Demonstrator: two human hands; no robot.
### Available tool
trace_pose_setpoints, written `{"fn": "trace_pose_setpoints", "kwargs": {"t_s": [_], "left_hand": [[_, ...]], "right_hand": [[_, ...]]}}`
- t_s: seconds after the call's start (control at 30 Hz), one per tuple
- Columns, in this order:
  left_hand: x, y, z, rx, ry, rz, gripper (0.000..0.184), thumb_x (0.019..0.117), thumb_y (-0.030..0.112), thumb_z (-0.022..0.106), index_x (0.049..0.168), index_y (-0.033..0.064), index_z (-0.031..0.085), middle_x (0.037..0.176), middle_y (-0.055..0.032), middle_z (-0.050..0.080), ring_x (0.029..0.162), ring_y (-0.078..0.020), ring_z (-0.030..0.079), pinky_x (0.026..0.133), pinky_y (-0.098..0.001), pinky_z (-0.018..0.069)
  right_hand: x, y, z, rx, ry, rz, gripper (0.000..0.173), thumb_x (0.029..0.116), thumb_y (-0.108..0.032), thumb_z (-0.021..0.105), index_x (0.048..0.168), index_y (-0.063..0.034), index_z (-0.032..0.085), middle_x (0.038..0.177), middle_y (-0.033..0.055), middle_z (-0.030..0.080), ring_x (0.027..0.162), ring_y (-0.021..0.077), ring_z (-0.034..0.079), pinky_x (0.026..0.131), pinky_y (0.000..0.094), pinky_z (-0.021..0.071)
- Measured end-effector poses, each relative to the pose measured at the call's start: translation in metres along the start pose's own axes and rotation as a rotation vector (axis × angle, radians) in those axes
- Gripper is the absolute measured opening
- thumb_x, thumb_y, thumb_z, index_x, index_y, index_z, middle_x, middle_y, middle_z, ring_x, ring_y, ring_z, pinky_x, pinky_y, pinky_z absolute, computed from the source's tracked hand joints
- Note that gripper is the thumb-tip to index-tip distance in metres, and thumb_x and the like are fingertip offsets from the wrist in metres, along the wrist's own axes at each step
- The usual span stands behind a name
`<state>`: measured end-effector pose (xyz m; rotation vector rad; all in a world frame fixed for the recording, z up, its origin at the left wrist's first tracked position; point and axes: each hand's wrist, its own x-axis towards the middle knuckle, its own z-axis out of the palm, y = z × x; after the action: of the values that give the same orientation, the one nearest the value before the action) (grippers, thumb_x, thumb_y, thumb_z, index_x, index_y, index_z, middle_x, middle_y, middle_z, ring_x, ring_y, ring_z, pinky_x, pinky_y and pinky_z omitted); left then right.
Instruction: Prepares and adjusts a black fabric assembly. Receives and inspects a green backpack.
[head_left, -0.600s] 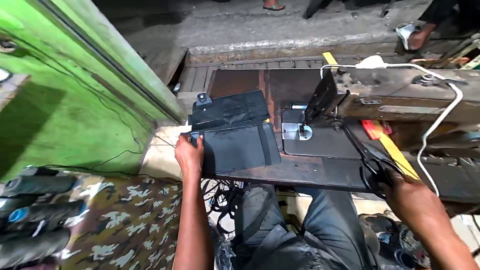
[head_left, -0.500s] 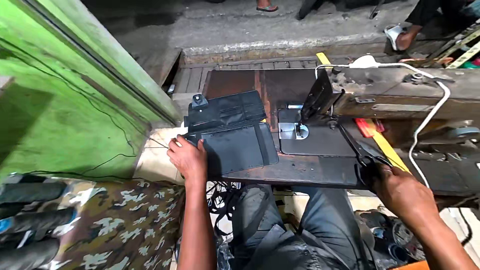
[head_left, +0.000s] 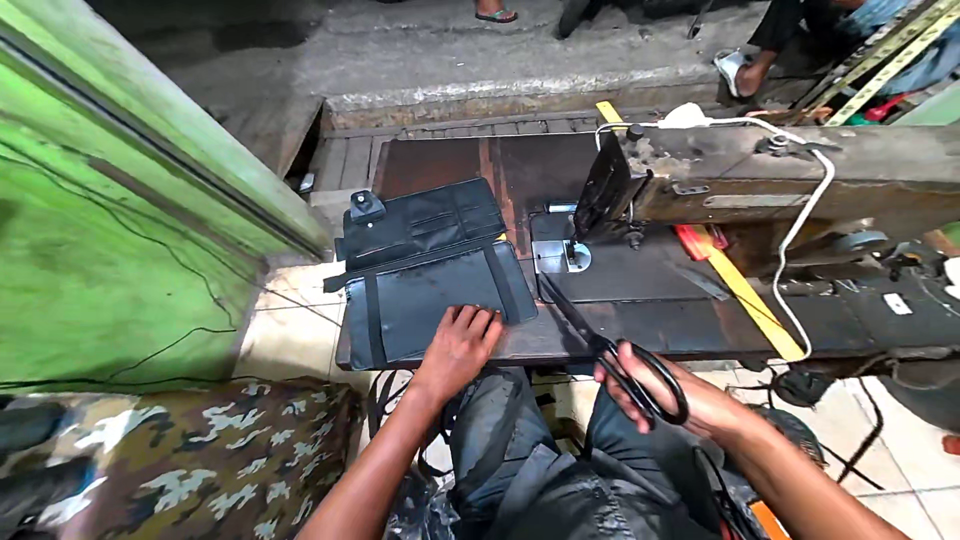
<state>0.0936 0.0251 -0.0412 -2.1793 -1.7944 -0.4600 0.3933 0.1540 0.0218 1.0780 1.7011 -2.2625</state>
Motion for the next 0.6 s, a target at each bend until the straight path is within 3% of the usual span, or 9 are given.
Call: {"fn": "trace_pose_setpoints", "kwargs": {"t_s": [0.03,0.1,0.23,0.4,0.6], "left_hand": [[0.002,0.001,-0.002,0.031,0.008,0.061,0.019,0.1039,0.012,0.053,0.109,0.0037,0.07,0.099,-0.0132,0.071,0.092,-0.0311,0.071,0.079,-0.0468,0.058],[0.005,0.002,-0.008,0.095,0.036,0.134,0.016,0.1008,0.002,0.051,0.106,0.0014,0.066,0.093,-0.0134,0.068,0.084,-0.0294,0.07,0.071,-0.0405,0.0588],[0.01,-0.004,-0.013,0.103,0.219,0.12,0.015,0.1018,0.006,0.054,0.102,0.0004,0.067,0.085,-0.0128,0.067,0.079,-0.0281,0.069,0.072,-0.038,0.0579],[0.009,-0.004,-0.005,0.089,0.302,0.077,0.015,0.1021,0.01,0.056,0.1,0.0001,0.067,0.081,-0.0122,0.066,0.076,-0.0274,0.067,0.071,-0.0366,0.0568],[0.008,0.0,-0.002,0.101,0.338,0.046,0.016,0.1017,0.014,0.058,0.099,0.0015,0.068,0.081,-0.0116,0.066,0.075,-0.0269,0.067,0.068,-0.0356,0.0559]], "right_hand": [[0.01,-0.004,0.005,0.043,-0.028,0.013,0.076,0.0934,-0.081,0.034,0.112,-0.0116,0.06,0.069,-0.0041,0.056,0.056,0.0095,0.059,0.053,0.027,0.0555],[0.025,-0.012,0.011,0.102,-0.043,0.029,0.078,0.0987,-0.075,0.019,0.11,-0.0098,0.059,0.068,-0.0023,0.056,0.055,0.0115,0.06,0.053,0.0287,0.0563],[0.046,-0.029,0.013,0.149,-0.074,0.044,0.083,0.0995,-0.073,0.008,0.106,-0.008,0.059,0.068,-0.0003,0.058,0.056,0.0132,0.061,0.055,0.0296,0.0574],[0.063,-0.038,0.018,0.193,-0.064,0.004,0.077,0.1038,-0.066,0.008,0.102,-0.0085,0.059,0.066,-0.001,0.054,0.054,0.0112,0.057,0.053,0.0262,0.054],[0.073,-0.035,0.043,0.185,0.096,-0.024,0.061,0.1084,-0.058,0.021,0.102,-0.0087,0.057,0.066,-0.0018,0.049,0.05,0.0089,0.052,0.048,0.0233,0.0497]]}}
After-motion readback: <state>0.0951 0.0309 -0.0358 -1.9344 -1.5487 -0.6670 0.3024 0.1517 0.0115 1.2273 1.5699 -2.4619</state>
